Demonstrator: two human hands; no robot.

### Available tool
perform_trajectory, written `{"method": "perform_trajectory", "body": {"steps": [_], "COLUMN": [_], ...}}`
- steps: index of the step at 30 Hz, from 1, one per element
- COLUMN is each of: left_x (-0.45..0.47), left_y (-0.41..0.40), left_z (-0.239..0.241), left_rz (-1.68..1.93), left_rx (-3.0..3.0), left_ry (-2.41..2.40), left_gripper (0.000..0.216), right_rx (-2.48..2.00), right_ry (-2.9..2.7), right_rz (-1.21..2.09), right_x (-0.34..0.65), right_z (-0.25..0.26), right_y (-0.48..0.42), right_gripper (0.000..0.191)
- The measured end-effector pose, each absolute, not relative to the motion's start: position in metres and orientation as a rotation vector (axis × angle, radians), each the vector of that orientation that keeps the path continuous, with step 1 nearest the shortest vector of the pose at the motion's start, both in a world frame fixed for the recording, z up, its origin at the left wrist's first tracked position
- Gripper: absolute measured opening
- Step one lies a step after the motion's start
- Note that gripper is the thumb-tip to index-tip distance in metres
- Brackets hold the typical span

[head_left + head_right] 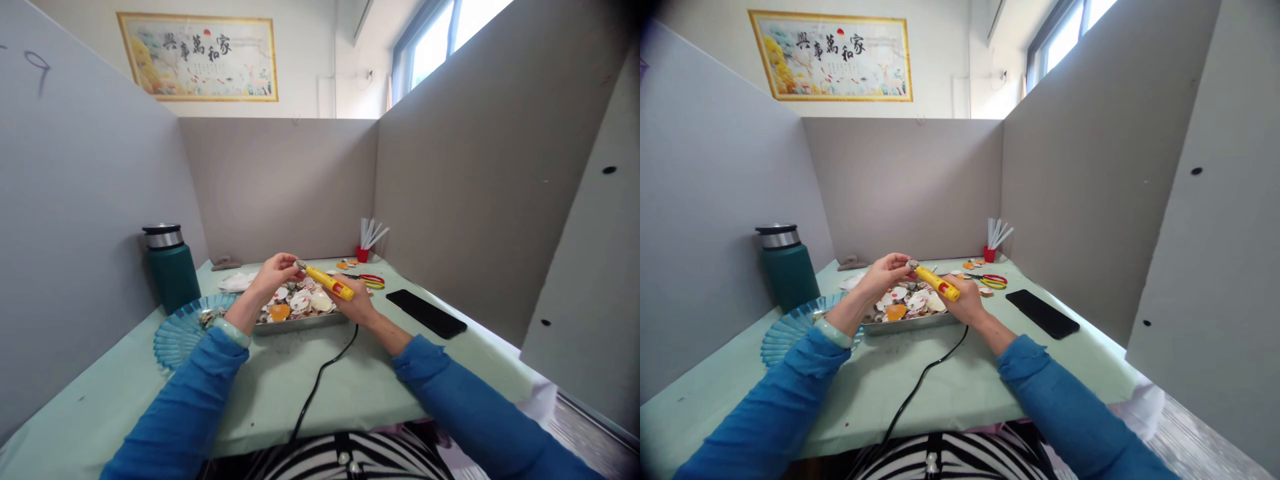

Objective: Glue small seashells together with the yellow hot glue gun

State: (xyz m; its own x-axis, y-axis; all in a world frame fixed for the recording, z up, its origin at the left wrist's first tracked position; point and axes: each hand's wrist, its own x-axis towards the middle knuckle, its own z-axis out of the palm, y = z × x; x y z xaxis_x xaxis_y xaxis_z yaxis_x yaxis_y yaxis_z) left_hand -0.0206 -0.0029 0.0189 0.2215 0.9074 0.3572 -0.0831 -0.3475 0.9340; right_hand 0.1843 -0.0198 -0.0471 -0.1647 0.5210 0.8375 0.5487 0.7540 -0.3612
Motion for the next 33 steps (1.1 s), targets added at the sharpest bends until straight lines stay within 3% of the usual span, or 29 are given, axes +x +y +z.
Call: {"method": "perform_trajectory", "body": {"steps": [19, 26, 33], "left_x": [-0.0199, -0.0212, -0.0239], "left_y": [-0.0059, -0.0031, 0.0005], "left_z": [0.0171, 0.0162, 0.0130], "left_rz": [1.357, 1.351, 1.343], "left_rx": [1.559, 1.523, 1.549], "left_ry": [0.792, 0.781, 0.745], "left_gripper": [0.027, 0.040, 0.038], "right_rx": [-0.881, -0.863, -0.854], "right_ry": [-1.783, -1.773, -1.763], "right_rz": [-0.061, -0.040, -0.040], "right_x": [0.1846, 0.1848, 0.1846], "right_z": [-0.0479, -0.0504, -0.0503], "right_y": [-0.0172, -0.0142, -0.0152], "right_gripper": [0.018, 0.018, 0.018]}}
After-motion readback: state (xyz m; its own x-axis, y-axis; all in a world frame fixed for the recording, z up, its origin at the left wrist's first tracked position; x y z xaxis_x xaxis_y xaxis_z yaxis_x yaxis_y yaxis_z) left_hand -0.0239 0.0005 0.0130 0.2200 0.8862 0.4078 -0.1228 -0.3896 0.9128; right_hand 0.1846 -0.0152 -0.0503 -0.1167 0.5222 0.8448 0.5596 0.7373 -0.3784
